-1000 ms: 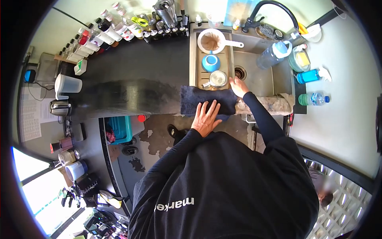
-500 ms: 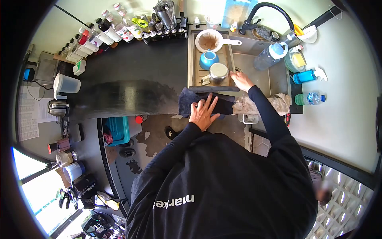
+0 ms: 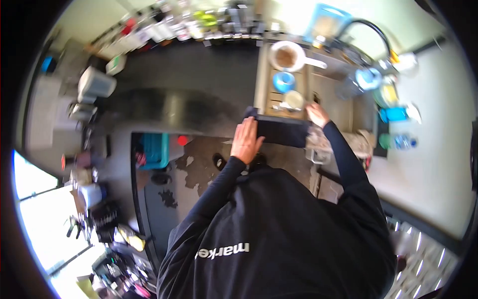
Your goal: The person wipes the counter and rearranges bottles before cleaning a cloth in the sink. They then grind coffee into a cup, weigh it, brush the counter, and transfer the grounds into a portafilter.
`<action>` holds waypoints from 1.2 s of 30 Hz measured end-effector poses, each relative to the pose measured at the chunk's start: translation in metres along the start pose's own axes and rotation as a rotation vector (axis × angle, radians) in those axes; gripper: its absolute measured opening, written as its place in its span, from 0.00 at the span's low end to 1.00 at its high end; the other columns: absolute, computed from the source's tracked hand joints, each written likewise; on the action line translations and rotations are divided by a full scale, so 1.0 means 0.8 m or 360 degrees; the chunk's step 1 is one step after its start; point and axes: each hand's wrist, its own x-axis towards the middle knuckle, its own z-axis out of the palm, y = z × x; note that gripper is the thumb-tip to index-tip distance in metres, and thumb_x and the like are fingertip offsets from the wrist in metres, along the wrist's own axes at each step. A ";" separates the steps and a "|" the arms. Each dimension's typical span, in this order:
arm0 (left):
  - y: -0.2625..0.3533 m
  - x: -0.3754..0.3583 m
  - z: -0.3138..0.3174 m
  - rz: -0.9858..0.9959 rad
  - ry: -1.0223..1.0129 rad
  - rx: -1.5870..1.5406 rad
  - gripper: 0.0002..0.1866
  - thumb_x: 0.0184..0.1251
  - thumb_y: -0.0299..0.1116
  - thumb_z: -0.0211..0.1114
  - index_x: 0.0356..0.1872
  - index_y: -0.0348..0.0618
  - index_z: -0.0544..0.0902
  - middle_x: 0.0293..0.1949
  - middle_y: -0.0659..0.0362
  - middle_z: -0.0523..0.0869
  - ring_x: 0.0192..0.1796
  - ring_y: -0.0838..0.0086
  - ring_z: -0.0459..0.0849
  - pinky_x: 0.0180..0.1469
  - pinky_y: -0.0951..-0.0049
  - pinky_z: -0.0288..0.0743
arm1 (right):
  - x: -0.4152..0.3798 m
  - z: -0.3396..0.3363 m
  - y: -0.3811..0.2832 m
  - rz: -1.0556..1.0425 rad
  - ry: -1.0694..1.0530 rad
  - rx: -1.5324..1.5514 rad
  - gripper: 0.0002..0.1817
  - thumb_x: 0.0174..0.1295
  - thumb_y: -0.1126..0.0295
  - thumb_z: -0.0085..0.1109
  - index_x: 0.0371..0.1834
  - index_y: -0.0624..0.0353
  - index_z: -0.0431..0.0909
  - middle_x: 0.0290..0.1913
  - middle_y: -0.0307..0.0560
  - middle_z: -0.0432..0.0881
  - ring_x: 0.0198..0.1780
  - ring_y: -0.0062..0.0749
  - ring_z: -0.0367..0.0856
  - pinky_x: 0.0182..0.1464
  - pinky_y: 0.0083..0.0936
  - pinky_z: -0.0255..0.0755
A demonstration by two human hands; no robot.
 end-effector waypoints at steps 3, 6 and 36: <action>-0.003 -0.002 -0.018 -0.0038 -0.0135 -0.0013 0.40 0.67 0.50 0.68 0.74 0.34 0.69 0.76 0.44 0.69 0.79 0.52 0.65 0.79 0.50 0.58 | 0.017 0.032 0.116 -0.0872 0.0269 -0.0353 0.05 0.64 0.75 0.61 0.40 0.60 0.83 0.40 0.56 0.82 0.42 0.54 0.80 0.42 0.46 0.74; -0.016 -0.011 0.001 0.0001 0.0187 0.0004 0.40 0.62 0.54 0.72 0.70 0.38 0.74 0.75 0.47 0.71 0.79 0.53 0.65 0.78 0.50 0.59 | 0.066 0.030 0.201 -0.0590 -0.0035 -0.0823 0.16 0.72 0.68 0.52 0.54 0.66 0.84 0.57 0.67 0.84 0.59 0.63 0.80 0.64 0.49 0.73; -0.381 -0.541 -0.307 -0.2139 0.0533 0.0698 0.37 0.77 0.61 0.52 0.81 0.56 0.64 0.83 0.49 0.57 0.84 0.42 0.49 0.81 0.35 0.39 | -0.024 0.635 -0.828 -0.1349 -0.1746 0.0155 0.17 0.70 0.61 0.66 0.53 0.61 0.80 0.39 0.47 0.83 0.38 0.32 0.81 0.46 0.30 0.76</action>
